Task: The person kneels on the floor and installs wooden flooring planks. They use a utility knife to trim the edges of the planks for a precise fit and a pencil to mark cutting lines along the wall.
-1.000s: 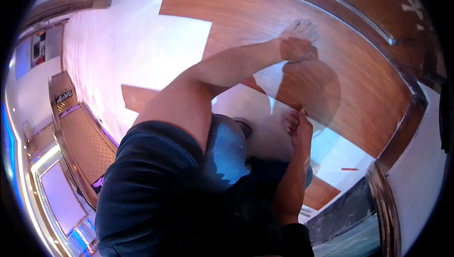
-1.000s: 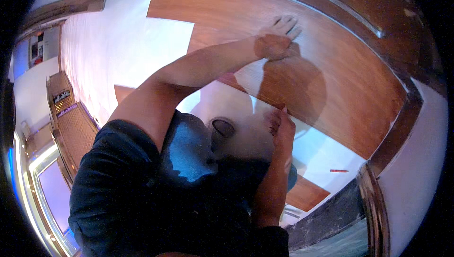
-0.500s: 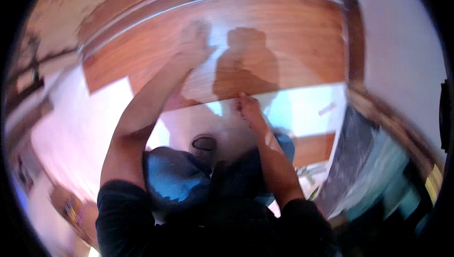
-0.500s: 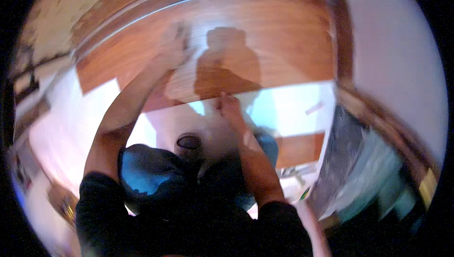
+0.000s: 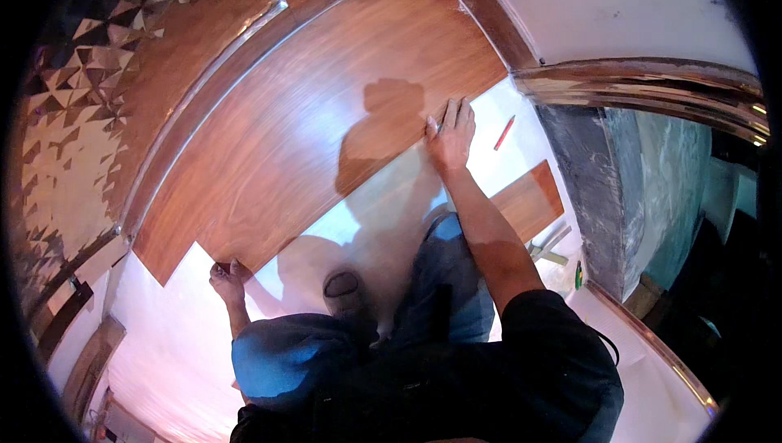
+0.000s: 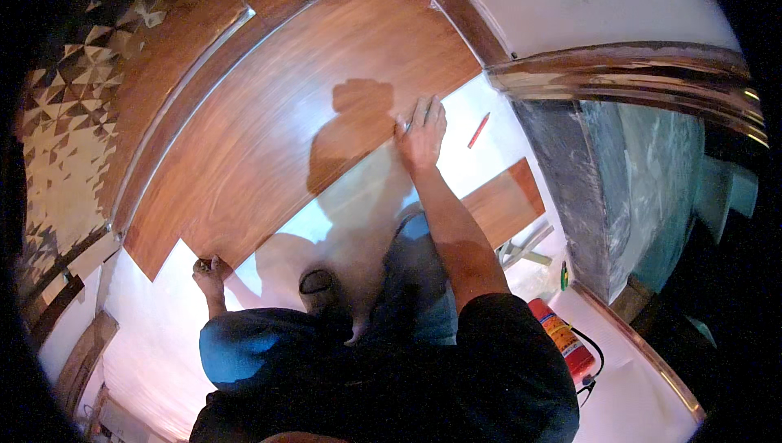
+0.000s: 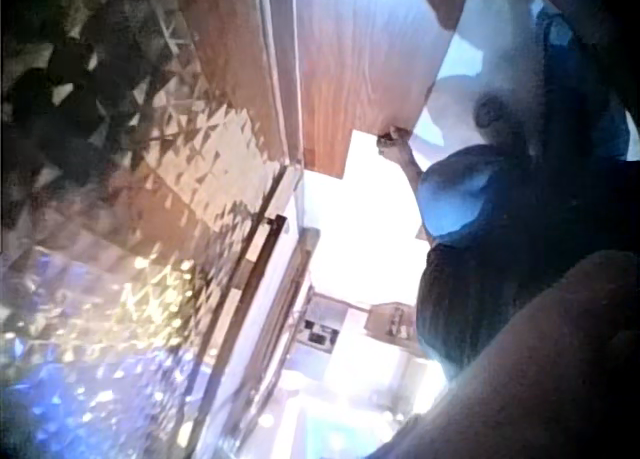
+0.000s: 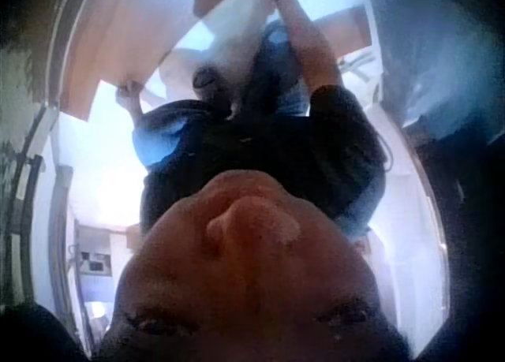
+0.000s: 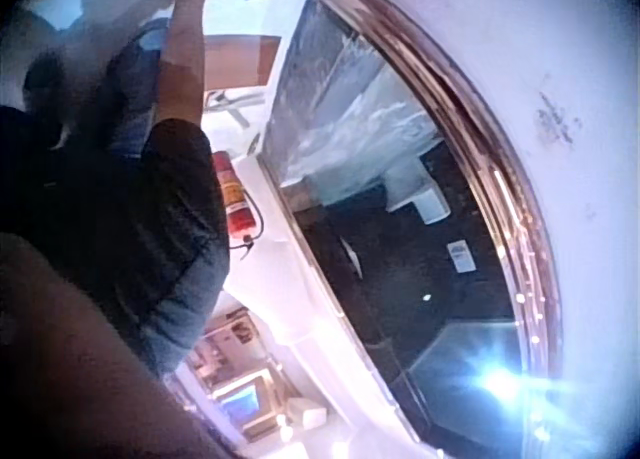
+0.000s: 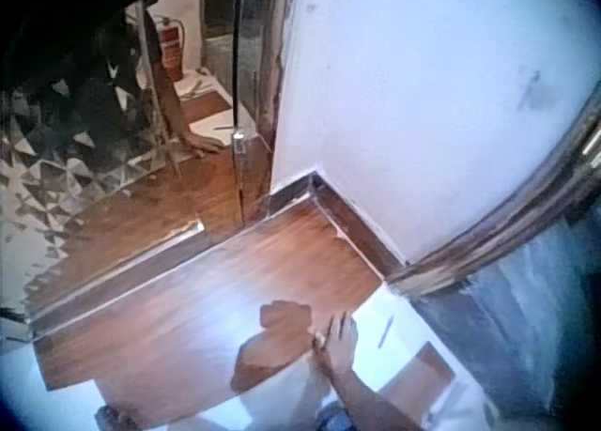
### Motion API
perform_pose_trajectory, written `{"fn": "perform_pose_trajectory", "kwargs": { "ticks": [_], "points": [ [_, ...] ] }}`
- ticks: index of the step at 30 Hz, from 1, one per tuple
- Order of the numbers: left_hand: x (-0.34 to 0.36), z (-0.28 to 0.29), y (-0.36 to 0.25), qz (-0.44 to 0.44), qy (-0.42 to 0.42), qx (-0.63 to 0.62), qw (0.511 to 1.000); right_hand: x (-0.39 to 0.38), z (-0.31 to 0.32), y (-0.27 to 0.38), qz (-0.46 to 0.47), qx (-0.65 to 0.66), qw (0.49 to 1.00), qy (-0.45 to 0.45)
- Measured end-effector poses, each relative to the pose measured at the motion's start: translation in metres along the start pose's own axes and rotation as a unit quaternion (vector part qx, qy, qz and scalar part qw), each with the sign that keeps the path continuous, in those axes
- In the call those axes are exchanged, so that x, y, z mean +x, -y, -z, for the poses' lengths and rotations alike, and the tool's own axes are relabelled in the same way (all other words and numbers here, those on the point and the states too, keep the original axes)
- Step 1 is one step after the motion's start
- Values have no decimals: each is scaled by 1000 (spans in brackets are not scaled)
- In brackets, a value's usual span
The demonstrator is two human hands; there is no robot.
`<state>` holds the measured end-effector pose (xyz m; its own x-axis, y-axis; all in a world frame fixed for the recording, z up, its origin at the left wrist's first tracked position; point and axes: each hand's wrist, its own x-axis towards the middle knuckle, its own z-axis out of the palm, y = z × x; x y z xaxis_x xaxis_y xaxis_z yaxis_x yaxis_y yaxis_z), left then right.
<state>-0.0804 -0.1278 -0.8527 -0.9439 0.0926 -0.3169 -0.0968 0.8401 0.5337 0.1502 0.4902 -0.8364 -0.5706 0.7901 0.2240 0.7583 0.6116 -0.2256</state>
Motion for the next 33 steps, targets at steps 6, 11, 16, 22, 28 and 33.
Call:
{"fn": "perform_pose_trajectory", "kwargs": {
  "ticks": [6,11,16,22,28,33],
  "points": [
    [18,9,15,159,-7,-182,970,-4,-12,-3,20,21,1000,-9],
    [20,8,7,183,4,-241,953,2,-2,4,-7,18,999,28],
    [20,2,-4,210,18,-316,925,1,-6,1,-12,18,1000,21],
    [24,3,22,182,18,-310,933,-3,-9,2,-16,17,1000,16],
    [16,1,-5,179,27,-284,942,-1,-11,2,-21,-2,1000,12],
    [34,26,-4,191,123,-190,955,-1,-10,2,-43,-1,999,30]
  ]
}}
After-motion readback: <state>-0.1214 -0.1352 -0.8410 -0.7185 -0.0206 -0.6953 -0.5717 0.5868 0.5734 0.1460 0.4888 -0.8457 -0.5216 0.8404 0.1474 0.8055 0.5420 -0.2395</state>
